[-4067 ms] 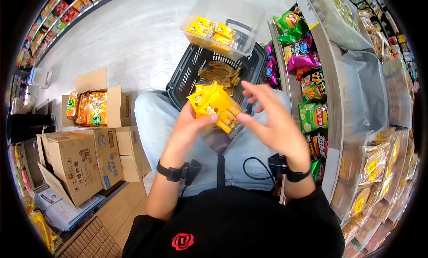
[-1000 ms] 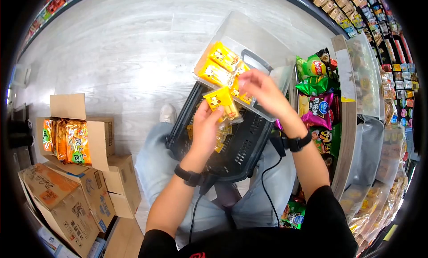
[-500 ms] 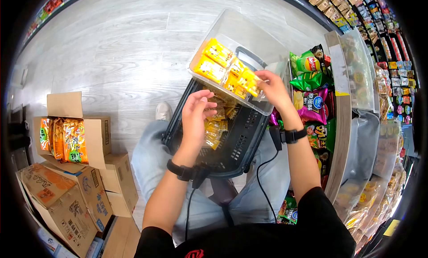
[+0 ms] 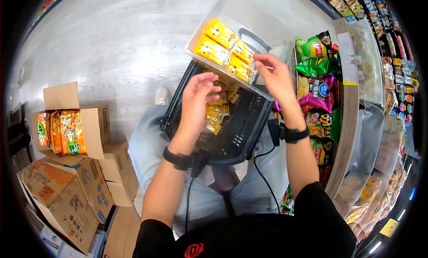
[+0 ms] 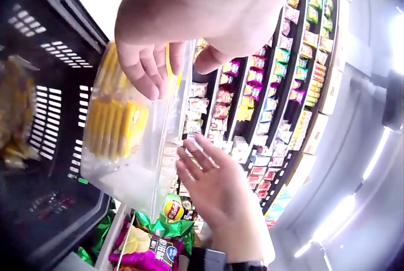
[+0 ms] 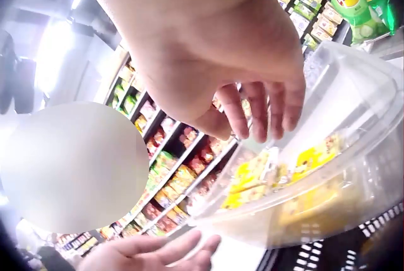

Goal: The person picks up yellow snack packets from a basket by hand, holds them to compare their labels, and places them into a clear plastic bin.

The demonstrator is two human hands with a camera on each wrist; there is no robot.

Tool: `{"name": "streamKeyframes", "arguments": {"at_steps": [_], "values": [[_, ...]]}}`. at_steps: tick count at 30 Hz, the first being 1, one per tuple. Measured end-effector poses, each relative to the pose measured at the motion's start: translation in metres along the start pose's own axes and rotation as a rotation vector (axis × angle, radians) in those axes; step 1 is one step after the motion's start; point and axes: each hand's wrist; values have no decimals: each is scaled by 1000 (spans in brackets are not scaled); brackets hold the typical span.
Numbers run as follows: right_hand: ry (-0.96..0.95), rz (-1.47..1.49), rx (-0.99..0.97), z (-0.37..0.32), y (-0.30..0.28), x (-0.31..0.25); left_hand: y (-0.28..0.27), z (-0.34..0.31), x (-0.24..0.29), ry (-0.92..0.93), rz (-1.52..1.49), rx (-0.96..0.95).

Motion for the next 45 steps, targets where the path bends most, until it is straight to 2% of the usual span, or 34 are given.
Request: {"name": "streamKeyframes", "arguments": {"at_steps": [2,4,6,8,9,14,16,17,19,20,22,26,28,30,31,32,34,35,37,38,39,40,41,42,44,45], "values": [[34,200,-47,-26,-9,-37,-4,1,1,2,38,39],[-26,490,-241,-57,-23,-78,-6,3,0,-1,34,69],[-74,991,-429,-83,-21,-109,-8,3,-2,35,-37,94],[121,1458,-564,-96,-15,-132,-12,5,-7,40,22,91],[199,1545,-622,-97,-14,-136,-15,5,-10,62,7,65],[63,1430,-593,-98,-11,-131,-22,6,-14,67,3,77],[-232,500,-502,-103,-23,-138,-15,2,-8,75,6,64],[-535,275,-318,-105,-23,-145,-12,3,-3,-11,-3,116],[-906,189,-170,-112,-13,-157,-9,1,-1,-11,39,122],[-929,122,-269,-121,-31,-174,-11,1,-3,-2,36,103],[-996,122,-67,-133,-19,-193,-11,2,-6,5,55,96],[-969,301,67,-138,-9,-205,-8,1,-9,21,86,83],[-878,430,178,-144,-5,-213,-9,2,-7,-4,49,90],[-730,575,201,-153,-13,-224,-6,0,-3,-1,58,88],[-975,476,452,-145,5,-212,-7,1,-4,-5,76,80],[-971,489,454,-143,0,-209,-7,1,-4,-9,93,69],[-1067,406,244,-141,-22,-197,-8,1,-4,-14,100,72],[-1076,414,243,-136,-27,-190,-7,0,-3,-17,108,82],[-1277,614,169,-127,-28,-177,-8,1,-4,-8,97,71],[-1270,634,173,-125,-32,-175,-7,-1,-4,-16,85,73],[-1267,458,83,-123,-39,-173,-6,-2,-2,-21,106,70],[-1256,268,-8,-121,-44,-174,-7,-2,-2,-25,107,69],[-1208,356,166,-125,-26,-176,-6,-1,-4,-31,119,69],[-1201,344,173,-131,-19,-185,-5,0,-5,-35,134,69],[-878,374,361,-152,-13,-201,-8,-1,-5,-45,145,58],[-865,368,230,-155,-21,-204,-9,-1,-6,-35,109,71]]}}
Point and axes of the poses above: each hand's wrist, its own z-axis towards the middle knuckle, its own y-axis out of the palm, x = y × z, and after that the axes turned 8 degrees about -z, right-handed
